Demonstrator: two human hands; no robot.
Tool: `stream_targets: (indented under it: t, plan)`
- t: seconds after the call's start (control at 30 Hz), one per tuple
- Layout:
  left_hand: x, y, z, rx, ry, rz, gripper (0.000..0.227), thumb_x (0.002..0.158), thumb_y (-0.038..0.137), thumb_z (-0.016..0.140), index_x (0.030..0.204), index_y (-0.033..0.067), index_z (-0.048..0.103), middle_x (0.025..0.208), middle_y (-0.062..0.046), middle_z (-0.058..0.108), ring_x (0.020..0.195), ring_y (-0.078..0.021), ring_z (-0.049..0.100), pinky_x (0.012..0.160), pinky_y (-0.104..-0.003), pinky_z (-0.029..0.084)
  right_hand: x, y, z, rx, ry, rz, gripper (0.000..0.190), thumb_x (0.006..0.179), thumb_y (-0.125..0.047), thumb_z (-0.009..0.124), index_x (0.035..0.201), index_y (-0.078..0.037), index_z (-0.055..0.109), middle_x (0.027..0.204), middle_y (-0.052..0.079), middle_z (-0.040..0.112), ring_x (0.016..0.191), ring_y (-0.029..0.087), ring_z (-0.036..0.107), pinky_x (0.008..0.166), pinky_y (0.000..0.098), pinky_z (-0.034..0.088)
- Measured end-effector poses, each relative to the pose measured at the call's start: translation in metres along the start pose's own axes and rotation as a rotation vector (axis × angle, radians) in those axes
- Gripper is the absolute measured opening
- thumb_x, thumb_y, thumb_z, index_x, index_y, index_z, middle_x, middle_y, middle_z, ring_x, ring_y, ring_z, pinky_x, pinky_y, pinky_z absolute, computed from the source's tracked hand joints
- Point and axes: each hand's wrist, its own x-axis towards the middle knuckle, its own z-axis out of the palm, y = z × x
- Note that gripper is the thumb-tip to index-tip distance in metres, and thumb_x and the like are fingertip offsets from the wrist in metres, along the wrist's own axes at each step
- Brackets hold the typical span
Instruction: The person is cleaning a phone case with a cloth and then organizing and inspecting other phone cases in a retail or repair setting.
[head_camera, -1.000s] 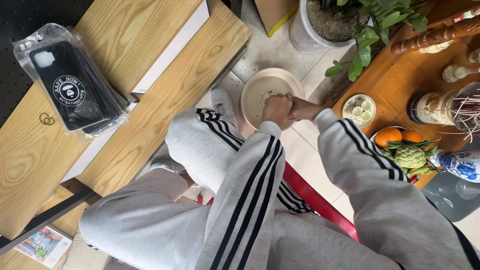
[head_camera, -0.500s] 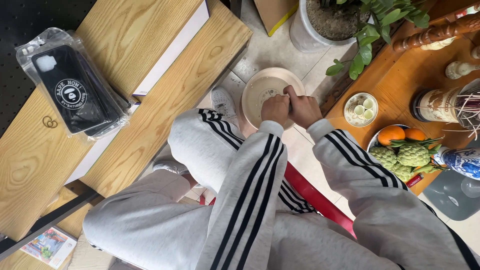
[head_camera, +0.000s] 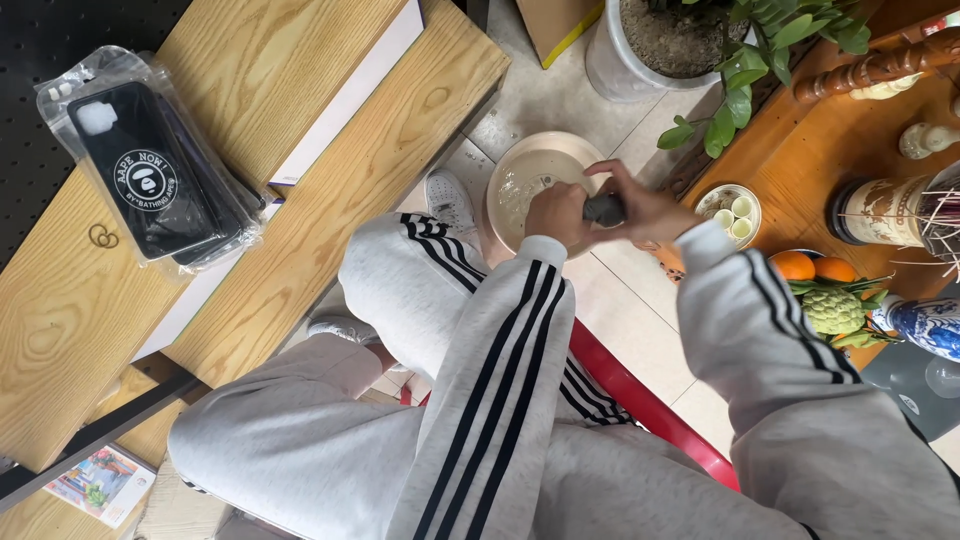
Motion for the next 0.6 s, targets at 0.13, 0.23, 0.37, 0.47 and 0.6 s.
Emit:
stream_targets:
  t: [0.13, 0.23, 0.37, 0.47, 0.6]
  plan:
    - [0.016, -0.006, 0.008, 0.127, 0.112, 0.189, 0.017, 0.071, 0.015, 0.073, 0.087, 0.0091, 0.071, 0.079, -0.01, 0.073, 0.076, -0.0316, 0.076, 0.068, -0.045, 0.063, 0.013, 0.032, -0.033, 0.571, -0.015, 0.115, 0.071, 0.095, -0.052, 0.053, 0.151, -0.013, 0.033, 0.124, 0.026, 0.061, 0.114, 0.03, 0.06, 0.096, 0.0509, 0.051]
    - [0.022, -0.006, 0.023, 0.306, 0.202, 0.348, 0.016, 0.077, 0.006, 0.069, 0.093, 0.0103, 0.073, 0.089, -0.009, 0.073, 0.076, -0.0277, 0.075, 0.066, -0.04, 0.062, 0.02, 0.056, -0.038, 0.708, -0.081, 0.279, 0.096, 0.079, -0.069, 0.051, 0.149, -0.005, 0.038, 0.131, 0.045, 0.051, 0.116, 0.053, 0.058, 0.1, 0.0667, 0.045]
    - [0.024, 0.001, 0.035, 0.577, 0.321, 0.596, 0.019, 0.081, 0.003, 0.072, 0.097, 0.0137, 0.072, 0.096, -0.005, 0.069, 0.084, -0.0229, 0.073, 0.072, -0.034, 0.062, 0.022, 0.117, -0.009, 0.667, -0.193, 0.188, 0.068, 0.077, -0.026, 0.077, 0.133, 0.007, 0.054, 0.109, 0.032, 0.064, 0.086, 0.043, 0.068, 0.066, 0.0553, 0.055]
    - [0.017, 0.0, 0.035, 0.661, 0.436, 0.691, 0.015, 0.079, 0.007, 0.073, 0.091, 0.0154, 0.069, 0.089, -0.002, 0.065, 0.081, -0.0215, 0.07, 0.071, -0.034, 0.06, 0.021, 0.088, 0.017, 0.828, -0.199, 0.127, 0.056, 0.066, 0.0, 0.086, 0.117, 0.01, 0.065, 0.093, 0.024, 0.071, 0.071, 0.034, 0.072, 0.049, 0.0529, 0.059]
    - [0.029, -0.009, 0.055, 0.781, 0.622, 0.715, 0.01, 0.077, 0.012, 0.069, 0.075, 0.0205, 0.063, 0.072, 0.002, 0.06, 0.066, -0.0189, 0.064, 0.059, -0.033, 0.053, 0.049, 0.199, 0.037, 0.946, -0.178, 0.21, 0.037, 0.074, 0.015, 0.08, 0.106, 0.016, 0.062, 0.077, 0.019, 0.063, 0.063, 0.03, 0.068, 0.052, 0.0515, 0.06]
